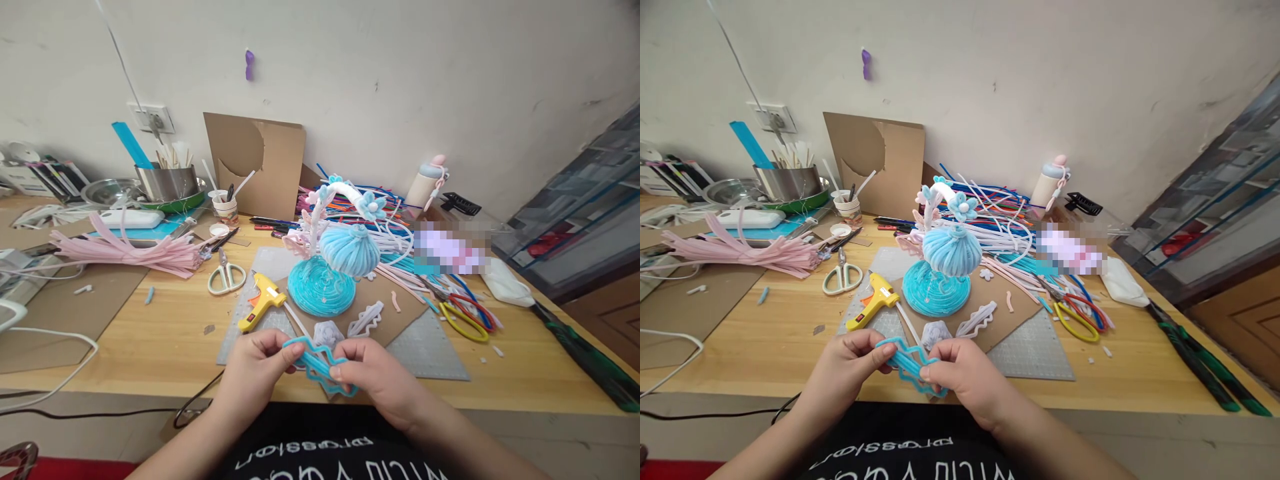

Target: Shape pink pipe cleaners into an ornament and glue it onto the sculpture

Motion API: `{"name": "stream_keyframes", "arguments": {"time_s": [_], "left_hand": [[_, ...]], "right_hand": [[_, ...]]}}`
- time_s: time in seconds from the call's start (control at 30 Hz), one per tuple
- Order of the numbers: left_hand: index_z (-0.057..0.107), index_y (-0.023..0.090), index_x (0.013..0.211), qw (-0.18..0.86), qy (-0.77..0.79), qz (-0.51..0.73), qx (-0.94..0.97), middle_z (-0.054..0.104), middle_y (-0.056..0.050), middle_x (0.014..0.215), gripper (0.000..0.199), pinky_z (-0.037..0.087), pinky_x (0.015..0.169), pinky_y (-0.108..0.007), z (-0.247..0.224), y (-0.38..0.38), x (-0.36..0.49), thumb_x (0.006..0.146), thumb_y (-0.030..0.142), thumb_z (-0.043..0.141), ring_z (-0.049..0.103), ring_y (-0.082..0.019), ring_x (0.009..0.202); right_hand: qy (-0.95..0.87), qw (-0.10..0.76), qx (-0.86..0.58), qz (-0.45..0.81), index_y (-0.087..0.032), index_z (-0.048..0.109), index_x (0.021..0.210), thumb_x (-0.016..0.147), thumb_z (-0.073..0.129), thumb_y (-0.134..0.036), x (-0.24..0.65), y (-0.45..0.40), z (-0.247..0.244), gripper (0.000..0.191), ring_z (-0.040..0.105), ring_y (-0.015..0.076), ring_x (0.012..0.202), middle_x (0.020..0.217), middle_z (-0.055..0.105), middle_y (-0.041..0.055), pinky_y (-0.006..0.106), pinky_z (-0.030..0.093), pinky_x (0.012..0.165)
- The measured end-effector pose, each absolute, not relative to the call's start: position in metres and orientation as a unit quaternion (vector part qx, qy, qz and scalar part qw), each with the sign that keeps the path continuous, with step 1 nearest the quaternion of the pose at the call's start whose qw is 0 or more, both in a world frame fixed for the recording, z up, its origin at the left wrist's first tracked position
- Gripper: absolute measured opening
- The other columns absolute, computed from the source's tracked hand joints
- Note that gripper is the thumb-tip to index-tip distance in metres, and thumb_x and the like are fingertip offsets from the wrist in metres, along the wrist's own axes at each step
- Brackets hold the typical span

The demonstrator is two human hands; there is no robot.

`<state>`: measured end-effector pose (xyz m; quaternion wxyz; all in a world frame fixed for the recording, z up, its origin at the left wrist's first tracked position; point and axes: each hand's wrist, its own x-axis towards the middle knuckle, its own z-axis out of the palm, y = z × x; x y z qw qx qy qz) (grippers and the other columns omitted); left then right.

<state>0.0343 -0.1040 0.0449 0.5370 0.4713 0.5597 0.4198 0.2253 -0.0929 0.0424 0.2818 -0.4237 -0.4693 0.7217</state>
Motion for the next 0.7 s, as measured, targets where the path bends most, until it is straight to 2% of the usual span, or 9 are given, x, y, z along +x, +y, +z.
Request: {"name": "stream_keyframes", "arguments": {"time_s": [0.1, 0.37, 0.53, 0.7], "left_hand": [[0.060, 0.015, 0.058, 0.553, 0.568, 0.412, 0.450, 0.065, -0.002, 0.053, 0.027, 0.045, 0.053, -0.022, 0.0422, -0.1034, 0.0369, 0.069, 0.038, 0.068, 0.058, -0.012, 0.052], [0.057, 0.014, 0.060, 0.630, 0.535, 0.405, 0.391, 0.066, -0.002, 0.056, 0.031, 0.048, 0.054, -0.021, 0.0368, -0.1055, 0.0361, 0.070, 0.041, 0.067, 0.060, -0.011, 0.051], [0.053, 0.015, 0.061, 0.658, 0.505, 0.383, 0.407, 0.064, 0.000, 0.056, 0.030, 0.047, 0.055, -0.023, 0.0427, -0.1020, 0.0344, 0.066, 0.038, 0.072, 0.059, -0.011, 0.053], [0.060, 0.013, 0.065, 0.639, 0.497, 0.356, 0.468, 0.067, -0.001, 0.060, 0.024, 0.044, 0.058, -0.022, 0.0441, -0.1000, 0.0392, 0.059, 0.029, 0.077, 0.059, -0.012, 0.057]], "right_hand": [[-0.530, 0.281, -0.448, 0.663, -0.016, 0.050, 0.057, 0.066, 0.059, -0.020, 0.2262, -0.0916, 0.0437, 0.014, 0.040, 0.0086, 0.051, 0.052, 0.048, -0.0041, 0.021, 0.031, 0.050], [-0.579, 0.270, -0.472, 0.608, -0.016, 0.048, 0.058, 0.068, 0.057, -0.022, 0.2276, -0.0900, 0.0415, 0.015, 0.038, 0.0089, 0.051, 0.053, 0.045, -0.0041, 0.021, 0.030, 0.050], [-0.524, 0.277, -0.457, 0.663, -0.016, 0.047, 0.057, 0.065, 0.057, -0.022, 0.2252, -0.0901, 0.0435, 0.014, 0.038, 0.0084, 0.050, 0.052, 0.045, -0.0045, 0.021, 0.030, 0.050], [-0.472, 0.285, -0.447, 0.705, -0.016, 0.047, 0.054, 0.061, 0.059, -0.021, 0.2201, -0.0910, 0.0449, 0.014, 0.039, 0.0082, 0.050, 0.049, 0.045, -0.0049, 0.022, 0.031, 0.051]]}}
